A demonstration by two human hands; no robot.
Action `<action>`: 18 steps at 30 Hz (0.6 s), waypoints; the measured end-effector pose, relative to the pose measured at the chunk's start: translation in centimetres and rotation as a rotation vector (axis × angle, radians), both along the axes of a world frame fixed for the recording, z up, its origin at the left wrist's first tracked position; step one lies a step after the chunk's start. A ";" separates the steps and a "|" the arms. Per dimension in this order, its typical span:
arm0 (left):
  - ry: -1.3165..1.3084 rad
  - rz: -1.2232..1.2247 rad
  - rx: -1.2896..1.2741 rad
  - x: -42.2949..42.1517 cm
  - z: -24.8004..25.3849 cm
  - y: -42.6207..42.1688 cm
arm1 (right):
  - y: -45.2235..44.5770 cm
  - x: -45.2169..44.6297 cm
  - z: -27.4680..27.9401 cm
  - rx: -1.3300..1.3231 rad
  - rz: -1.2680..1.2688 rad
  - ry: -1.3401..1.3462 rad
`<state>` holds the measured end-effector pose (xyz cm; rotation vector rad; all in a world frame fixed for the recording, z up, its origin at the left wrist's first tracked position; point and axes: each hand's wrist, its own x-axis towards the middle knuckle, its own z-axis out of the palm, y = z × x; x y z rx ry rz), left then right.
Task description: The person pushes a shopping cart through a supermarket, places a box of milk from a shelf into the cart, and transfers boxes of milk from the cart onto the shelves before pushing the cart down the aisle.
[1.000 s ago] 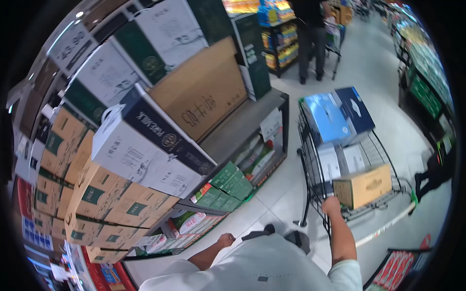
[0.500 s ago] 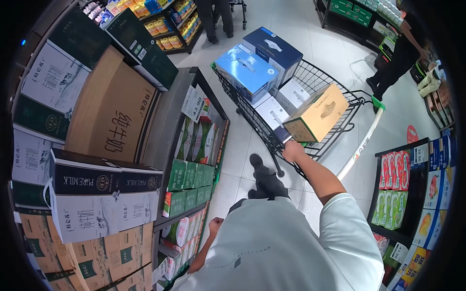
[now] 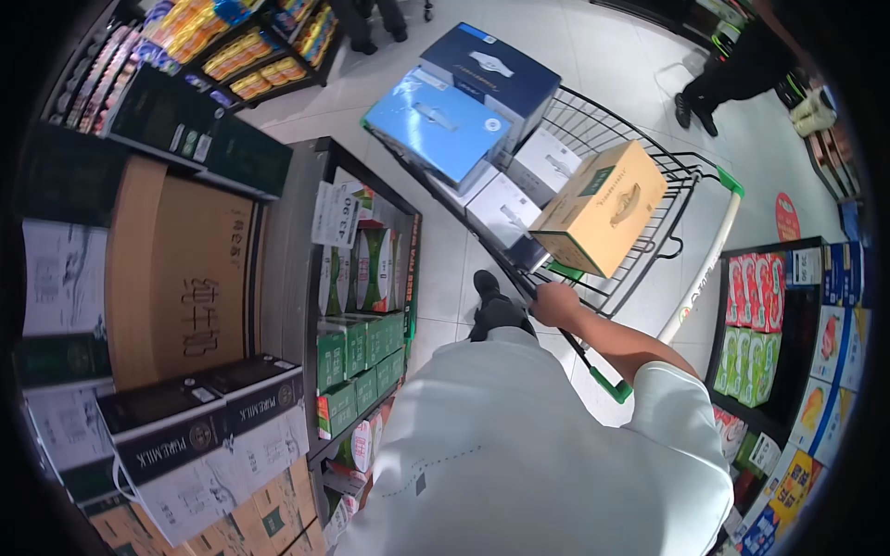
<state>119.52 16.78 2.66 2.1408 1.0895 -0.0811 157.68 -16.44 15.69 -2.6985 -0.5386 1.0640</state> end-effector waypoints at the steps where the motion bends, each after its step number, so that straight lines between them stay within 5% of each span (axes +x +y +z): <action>1: 0.015 -0.037 0.053 1.7 0.7 0.5 | 0.4 0.6 2.1 -0.039 0.048 0.048; 4: 0.083 -0.068 0.038 6.3 1.3 2.8 | 0.8 2.7 6.3 -0.009 0.142 0.034; 8: 0.131 -0.059 -0.033 15.1 5.7 3.0 | -0.9 8.4 8.4 0.721 -0.319 -0.544; 11: 0.051 0.005 -0.094 18.7 3.9 4.5 | -5.6 13.5 7.7 0.602 -0.646 -0.821; 18: -0.004 -0.097 -0.132 23.1 2.9 5.6 | -10.1 13.2 1.7 0.696 -1.448 -0.397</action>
